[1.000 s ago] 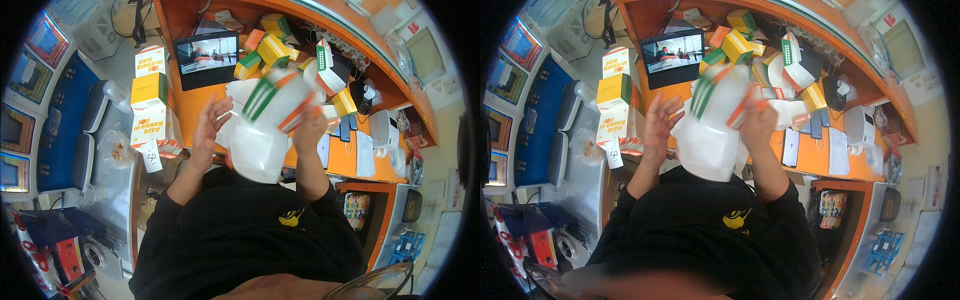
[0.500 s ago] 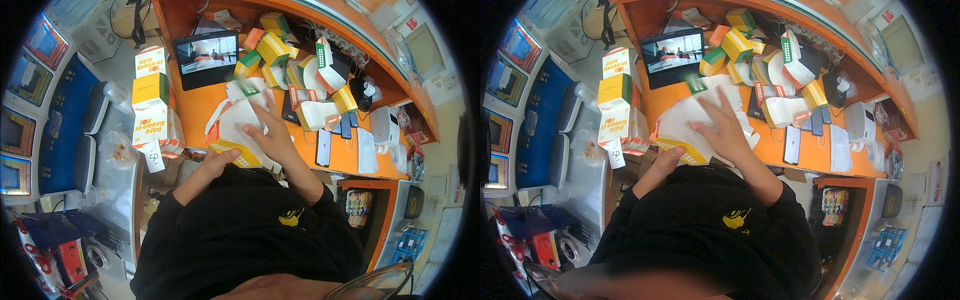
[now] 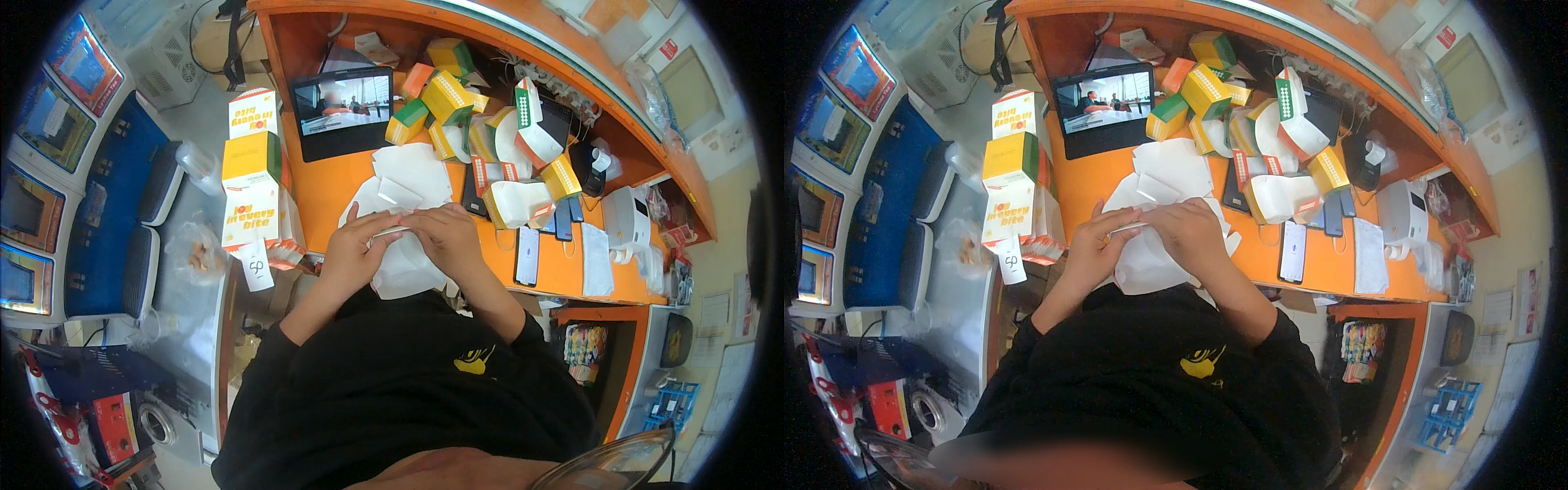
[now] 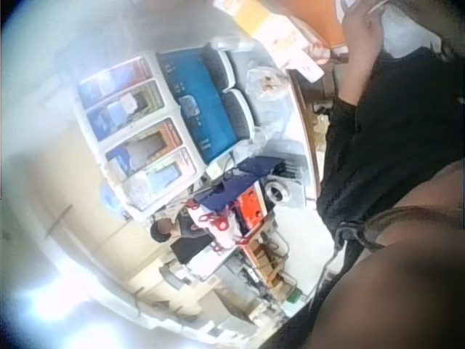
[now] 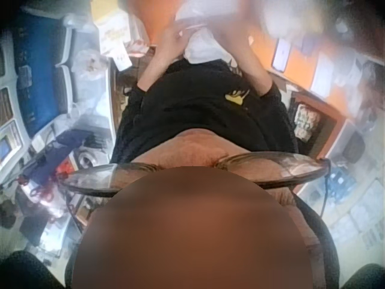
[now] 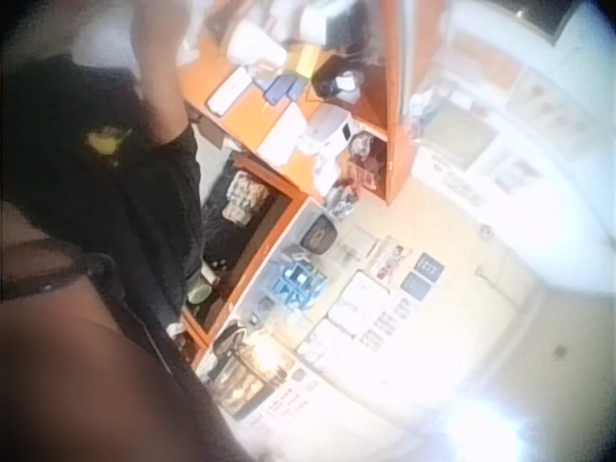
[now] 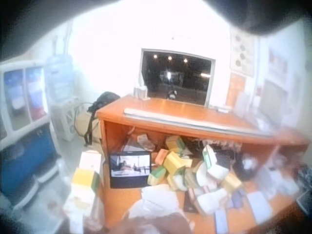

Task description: The person folds and assembles small printed paper boxes from flat pieces on a cluttered orange countertop. They repeatedly fold edges, tuck flaps, and form the box shape by hand, handling multiple units one at a time.

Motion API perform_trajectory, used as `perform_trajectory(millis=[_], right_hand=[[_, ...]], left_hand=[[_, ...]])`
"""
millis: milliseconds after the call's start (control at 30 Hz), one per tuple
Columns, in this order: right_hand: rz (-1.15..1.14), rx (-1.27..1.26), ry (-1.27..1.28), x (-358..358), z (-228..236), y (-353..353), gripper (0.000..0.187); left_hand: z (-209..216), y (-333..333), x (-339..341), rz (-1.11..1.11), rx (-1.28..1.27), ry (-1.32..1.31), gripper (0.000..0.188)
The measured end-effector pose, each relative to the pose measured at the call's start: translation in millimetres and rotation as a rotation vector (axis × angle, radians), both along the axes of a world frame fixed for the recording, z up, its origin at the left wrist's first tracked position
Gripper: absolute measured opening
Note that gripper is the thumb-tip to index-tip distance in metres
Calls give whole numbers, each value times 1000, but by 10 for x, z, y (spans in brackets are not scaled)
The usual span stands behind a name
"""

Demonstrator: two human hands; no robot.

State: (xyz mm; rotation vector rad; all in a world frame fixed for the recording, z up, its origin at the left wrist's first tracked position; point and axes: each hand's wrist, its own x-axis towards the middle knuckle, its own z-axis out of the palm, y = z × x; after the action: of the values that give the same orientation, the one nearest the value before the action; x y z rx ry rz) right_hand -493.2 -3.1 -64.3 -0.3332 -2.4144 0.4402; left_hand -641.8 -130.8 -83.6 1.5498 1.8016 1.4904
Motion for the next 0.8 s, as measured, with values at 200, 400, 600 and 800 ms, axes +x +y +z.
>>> perform_trajectory(millis=[200, 400, 600, 800], right_hand=[[1, -143, 145, -6, 66, 84, 16], [-17, -189, 70, -83, 56, 98, 35], [-1, -780, -424, -218, -106, 270, 52], [-172, -1071, -480, -781, -191, 1000, 38]], left_hand=[[-69, -17, -47, 102, 71, -14, 18], [-16, -98, -119, 186, 106, 132, 19], [25, -225, -275, 295, 203, 214, 41], [22, -457, -356, 292, 328, 240, 70]])
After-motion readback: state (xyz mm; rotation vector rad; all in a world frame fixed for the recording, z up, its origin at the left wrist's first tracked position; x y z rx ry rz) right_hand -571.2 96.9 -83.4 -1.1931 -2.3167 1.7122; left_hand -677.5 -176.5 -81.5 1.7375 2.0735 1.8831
